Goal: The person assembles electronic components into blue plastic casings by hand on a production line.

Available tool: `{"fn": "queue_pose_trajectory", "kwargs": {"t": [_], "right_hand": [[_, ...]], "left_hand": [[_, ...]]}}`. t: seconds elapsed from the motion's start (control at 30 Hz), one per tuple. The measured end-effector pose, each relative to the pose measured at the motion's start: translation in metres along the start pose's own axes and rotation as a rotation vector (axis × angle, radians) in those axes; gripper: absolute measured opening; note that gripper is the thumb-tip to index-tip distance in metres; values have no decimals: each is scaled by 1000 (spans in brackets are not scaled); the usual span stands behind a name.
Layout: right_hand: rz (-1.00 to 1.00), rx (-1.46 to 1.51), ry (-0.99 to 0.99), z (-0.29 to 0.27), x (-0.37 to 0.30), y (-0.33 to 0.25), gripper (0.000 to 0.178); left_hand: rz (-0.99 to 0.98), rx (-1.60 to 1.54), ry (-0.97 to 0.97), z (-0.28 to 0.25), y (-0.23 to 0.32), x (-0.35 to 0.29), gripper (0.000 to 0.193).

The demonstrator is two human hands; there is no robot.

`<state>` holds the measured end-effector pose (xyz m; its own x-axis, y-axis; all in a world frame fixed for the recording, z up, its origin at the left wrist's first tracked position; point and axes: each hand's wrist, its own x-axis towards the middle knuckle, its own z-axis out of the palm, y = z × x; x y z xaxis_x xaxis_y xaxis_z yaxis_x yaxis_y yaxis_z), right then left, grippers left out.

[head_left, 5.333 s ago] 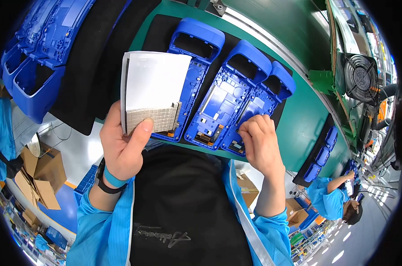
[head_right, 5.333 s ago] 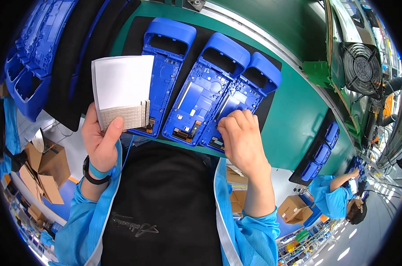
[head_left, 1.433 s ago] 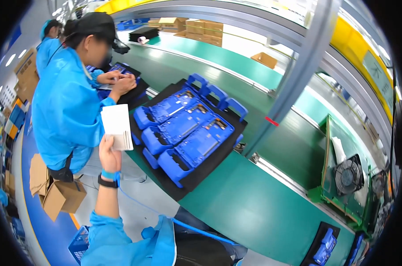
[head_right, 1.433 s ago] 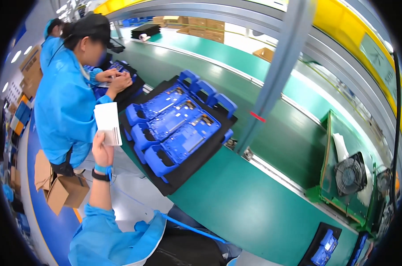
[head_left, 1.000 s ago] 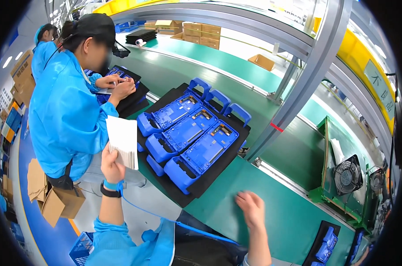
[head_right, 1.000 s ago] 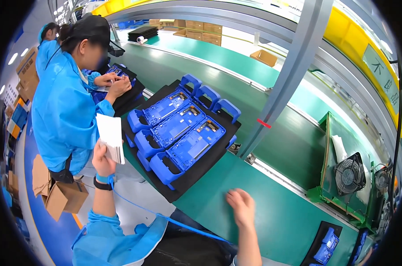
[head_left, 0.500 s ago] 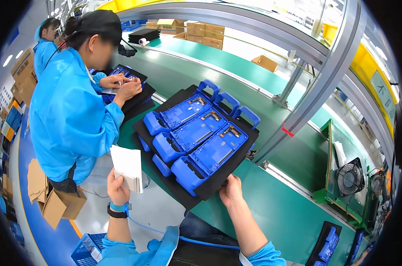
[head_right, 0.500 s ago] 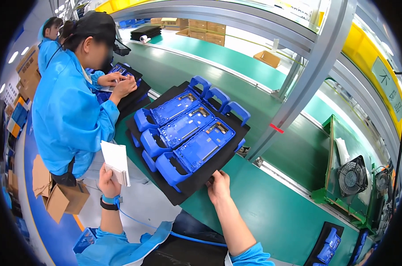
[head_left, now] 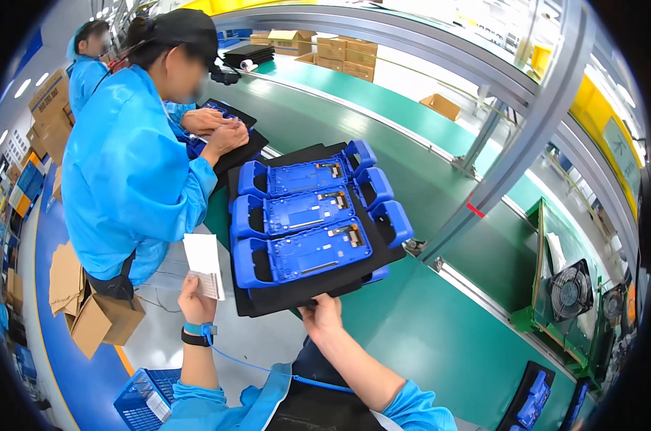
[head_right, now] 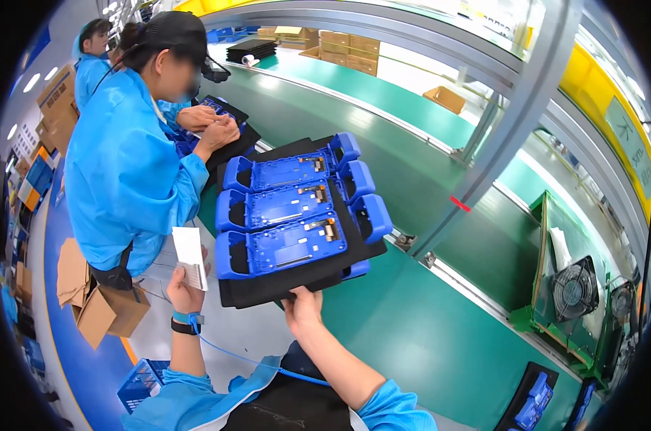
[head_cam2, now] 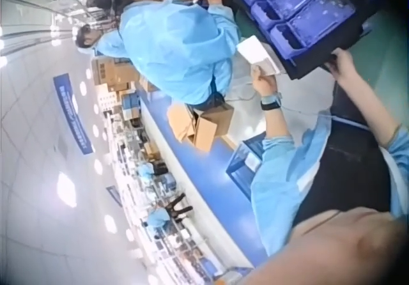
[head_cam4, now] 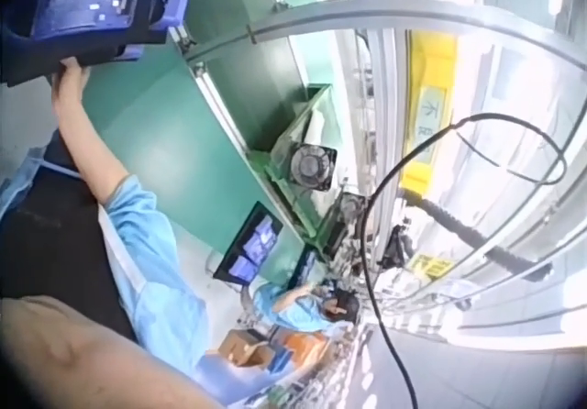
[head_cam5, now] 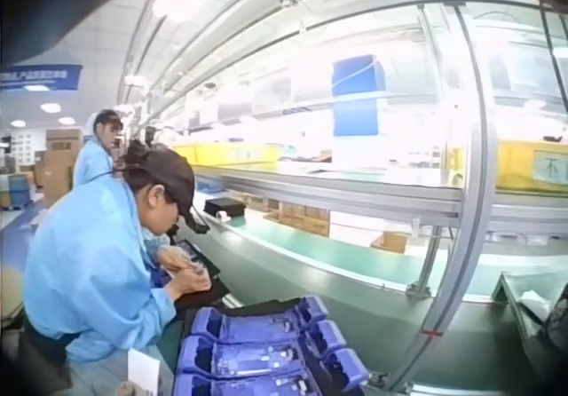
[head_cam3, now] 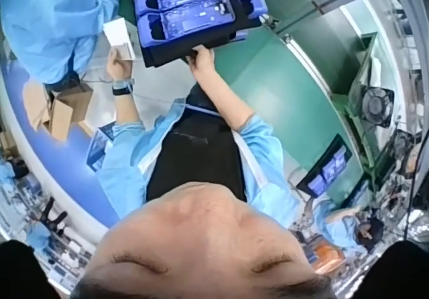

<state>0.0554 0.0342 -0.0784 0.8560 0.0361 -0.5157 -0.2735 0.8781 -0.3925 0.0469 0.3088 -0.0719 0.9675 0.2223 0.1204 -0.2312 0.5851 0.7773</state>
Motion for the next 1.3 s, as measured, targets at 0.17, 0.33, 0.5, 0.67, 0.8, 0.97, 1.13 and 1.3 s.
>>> {"fn": "queue_pose_trajectory", "kwargs": {"t": [0.17,0.33,0.5,0.67,0.8,0.97,1.13,1.3], "right_hand": [[22,-31,154,9,-29,27,30],[32,-67,45,-34,-72,13,27],[40,-184,100,-107,-101,-52,25],[-52,-237,183,-151,-131,-115,43],[-200,-295,212,-192,-143,-138,52],[-340,-212,275,-238,-206,-144,53],[-488,-143,405,-193,-238,-132,54],[-629,-70,540,-72,-240,-92,55]], "left_hand": [[-136,-111,-17,-40,1,4,67],[-175,-228,-51,-54,9,15,57],[-271,-427,-47,-73,-9,11,48],[-220,21,-239,-42,-26,3,67],[-464,-133,-327,26,-34,-30,71],[-729,-98,-363,45,-56,-46,76],[-907,-187,-461,89,-51,-7,68],[-1026,-186,-521,80,-19,92,67]]}}
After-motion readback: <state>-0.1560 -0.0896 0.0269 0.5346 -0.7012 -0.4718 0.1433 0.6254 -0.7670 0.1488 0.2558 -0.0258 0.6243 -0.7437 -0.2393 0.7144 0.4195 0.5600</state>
